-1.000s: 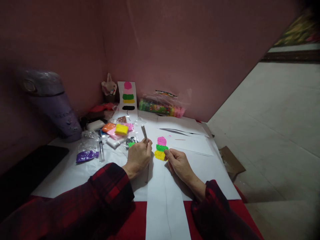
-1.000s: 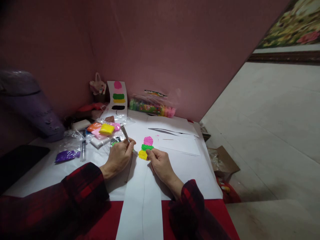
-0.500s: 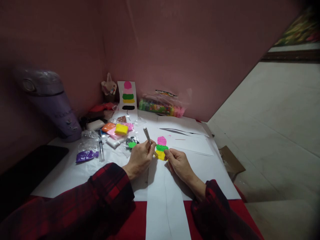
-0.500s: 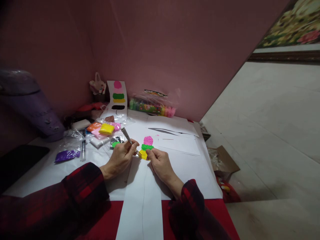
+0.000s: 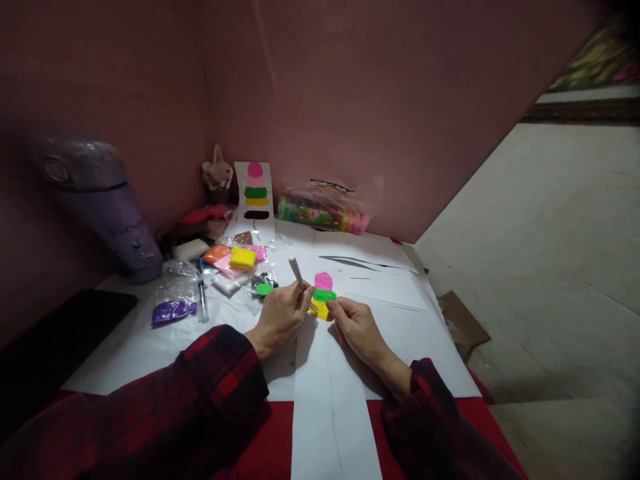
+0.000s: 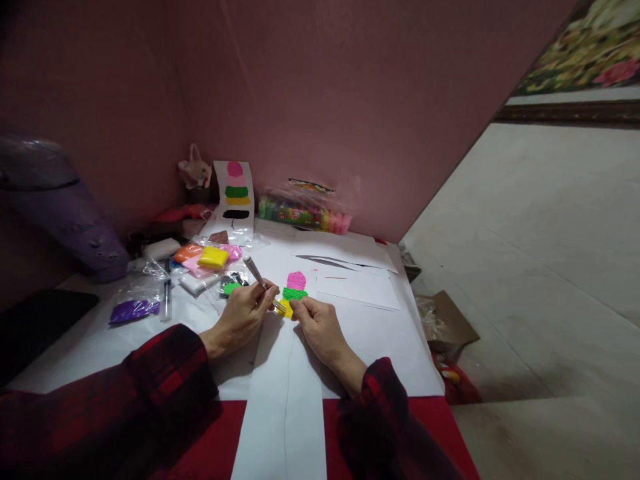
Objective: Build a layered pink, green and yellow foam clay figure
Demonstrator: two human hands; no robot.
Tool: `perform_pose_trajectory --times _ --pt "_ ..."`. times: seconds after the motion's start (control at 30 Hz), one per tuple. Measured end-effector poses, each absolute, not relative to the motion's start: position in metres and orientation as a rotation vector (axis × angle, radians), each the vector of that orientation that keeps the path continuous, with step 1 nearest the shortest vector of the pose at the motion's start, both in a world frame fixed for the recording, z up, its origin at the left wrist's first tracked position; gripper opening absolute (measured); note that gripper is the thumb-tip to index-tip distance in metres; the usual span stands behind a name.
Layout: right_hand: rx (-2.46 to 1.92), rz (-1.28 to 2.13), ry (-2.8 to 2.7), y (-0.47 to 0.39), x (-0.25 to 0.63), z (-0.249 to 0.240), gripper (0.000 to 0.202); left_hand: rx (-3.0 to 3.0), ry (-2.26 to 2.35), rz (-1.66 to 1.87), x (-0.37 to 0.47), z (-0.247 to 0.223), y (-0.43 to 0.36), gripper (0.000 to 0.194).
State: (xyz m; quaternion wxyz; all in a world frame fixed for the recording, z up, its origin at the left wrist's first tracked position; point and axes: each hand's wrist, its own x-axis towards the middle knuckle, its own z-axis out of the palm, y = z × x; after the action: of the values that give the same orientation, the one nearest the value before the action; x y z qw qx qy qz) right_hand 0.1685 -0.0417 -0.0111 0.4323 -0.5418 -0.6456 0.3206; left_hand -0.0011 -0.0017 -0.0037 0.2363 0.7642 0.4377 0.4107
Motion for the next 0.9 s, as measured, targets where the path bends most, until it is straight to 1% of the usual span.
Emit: perform_pose_trajectory --times 0.4,0.9 --pt "-1.374 0.775 -1.662 -0.0444 0.1678 -0.0098 0.042 2.087 1.17 1.093 -0.0019 -0.0039 -0.0019 0.026" --pt "-1.368 0.652 -1.734 -0.0441 0.1674 -0.0069 0.04 2.079 1.204 1.067 -0.0015 -0.0049 -0.0015 0.027"
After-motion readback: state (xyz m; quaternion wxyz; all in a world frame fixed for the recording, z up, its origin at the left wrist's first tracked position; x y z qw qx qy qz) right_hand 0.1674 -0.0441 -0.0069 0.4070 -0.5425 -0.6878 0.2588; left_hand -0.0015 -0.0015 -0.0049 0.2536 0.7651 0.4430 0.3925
